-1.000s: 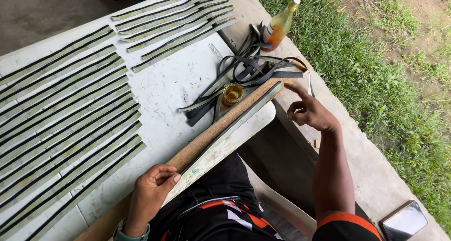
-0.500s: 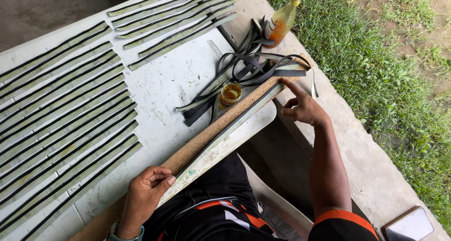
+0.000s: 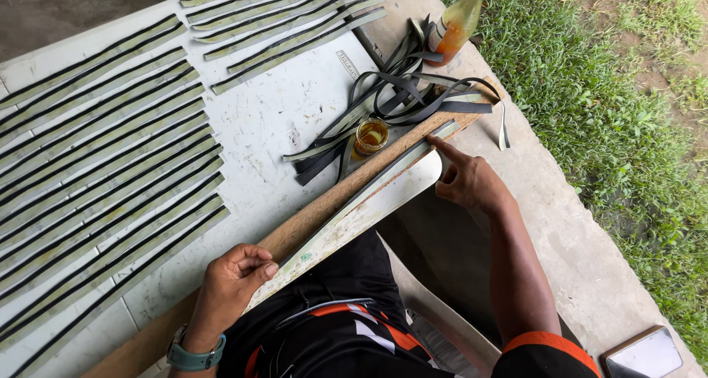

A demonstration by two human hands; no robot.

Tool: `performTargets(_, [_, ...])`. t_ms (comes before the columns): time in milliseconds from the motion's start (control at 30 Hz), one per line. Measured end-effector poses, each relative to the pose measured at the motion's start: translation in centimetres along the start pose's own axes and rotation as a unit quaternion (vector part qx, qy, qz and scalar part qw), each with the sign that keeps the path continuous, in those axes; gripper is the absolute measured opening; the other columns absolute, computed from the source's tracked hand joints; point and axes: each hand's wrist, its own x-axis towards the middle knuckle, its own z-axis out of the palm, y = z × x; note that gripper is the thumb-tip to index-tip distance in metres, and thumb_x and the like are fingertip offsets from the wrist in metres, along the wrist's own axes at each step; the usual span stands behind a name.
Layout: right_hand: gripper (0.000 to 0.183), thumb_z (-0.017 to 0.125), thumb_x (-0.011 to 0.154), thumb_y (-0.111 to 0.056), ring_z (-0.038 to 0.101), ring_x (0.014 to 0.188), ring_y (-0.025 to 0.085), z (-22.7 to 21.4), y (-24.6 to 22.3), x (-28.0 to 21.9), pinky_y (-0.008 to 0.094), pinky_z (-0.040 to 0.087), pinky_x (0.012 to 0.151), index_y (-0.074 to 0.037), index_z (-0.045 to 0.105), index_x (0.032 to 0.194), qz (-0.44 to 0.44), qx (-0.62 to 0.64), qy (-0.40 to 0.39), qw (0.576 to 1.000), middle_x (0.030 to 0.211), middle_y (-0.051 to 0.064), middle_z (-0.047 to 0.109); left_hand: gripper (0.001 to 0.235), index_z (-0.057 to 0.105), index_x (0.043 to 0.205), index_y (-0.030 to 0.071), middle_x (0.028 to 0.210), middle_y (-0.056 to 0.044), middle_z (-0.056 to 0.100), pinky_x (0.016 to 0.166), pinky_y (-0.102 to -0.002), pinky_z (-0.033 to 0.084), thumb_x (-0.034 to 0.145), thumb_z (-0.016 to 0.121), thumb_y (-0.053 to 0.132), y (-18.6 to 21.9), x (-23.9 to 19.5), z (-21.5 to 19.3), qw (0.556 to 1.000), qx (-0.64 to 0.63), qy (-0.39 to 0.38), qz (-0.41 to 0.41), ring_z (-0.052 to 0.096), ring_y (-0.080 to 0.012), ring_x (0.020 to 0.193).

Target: The person repeatedly peels thin strips from long rubber pieces using a wooden block as a guide. They place the peeled strips on a white table and continue the process with multiple rubber pieces.

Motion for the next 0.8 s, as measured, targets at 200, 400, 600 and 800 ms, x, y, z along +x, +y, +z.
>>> performTargets(200, [0.095,0.069,0.071,-0.018,0.072,0.066,0.030,0.9,-1.3,-0.7,0.043,0.058,0.072,-0.036,0.036,0.158,-0.028,-0.077,0.001,0.997,0.075,0.013,0.074,0.024,0.072,0.101,0.002,0.080,-0.008,0.079,0.068,-0.026,0.062,0.084,0.078,0.018,0.7,0.3,-0.1,1.000,0.030,-0.011,0.000,0.074,-0.0117,0.075])
performTargets(400, [0.089,0.062,0.083,-0.021,0.071,0.065,0.035,3.3,-4.6,-1.8,0.047,0.059,0.068,-0.036,0.030,0.164,-0.020,-0.257,-0.014,0.966,0.072,0.017,0.070,0.023,0.071,0.102,0.002,0.082,-0.008,0.078,0.069,-0.025,0.061,0.086,0.076,0.017,0.9,0.1,-0.1,1.000,0.023,-0.010,0.005,0.073,-0.0108,0.077])
performTargets(600, [0.054,0.069,0.078,-0.025,0.067,0.090,0.034,1.6,-8.7,-2.6,0.047,0.056,0.080,-0.031,0.064,0.132,-0.204,-0.201,0.063,0.956,0.109,0.009,0.070,0.021,0.072,0.104,0.003,0.088,-0.008,0.078,0.072,-0.027,0.061,0.088,0.075,0.016,2.3,-0.1,0.5,0.996,0.069,0.028,0.056,0.074,-0.0127,0.083])
performTargets(800, [0.067,0.065,0.067,-0.006,0.043,0.130,0.032,0.2,-9.4,5.5,0.046,0.045,0.106,-0.035,0.070,0.128,-0.205,-0.294,0.047,0.932,0.138,0.004,0.051,0.023,0.070,0.107,0.004,0.092,-0.009,0.080,0.068,-0.030,0.064,0.088,0.074,0.016,3.4,-0.9,0.9,0.991,0.114,0.059,0.037,0.079,-0.0172,0.083])
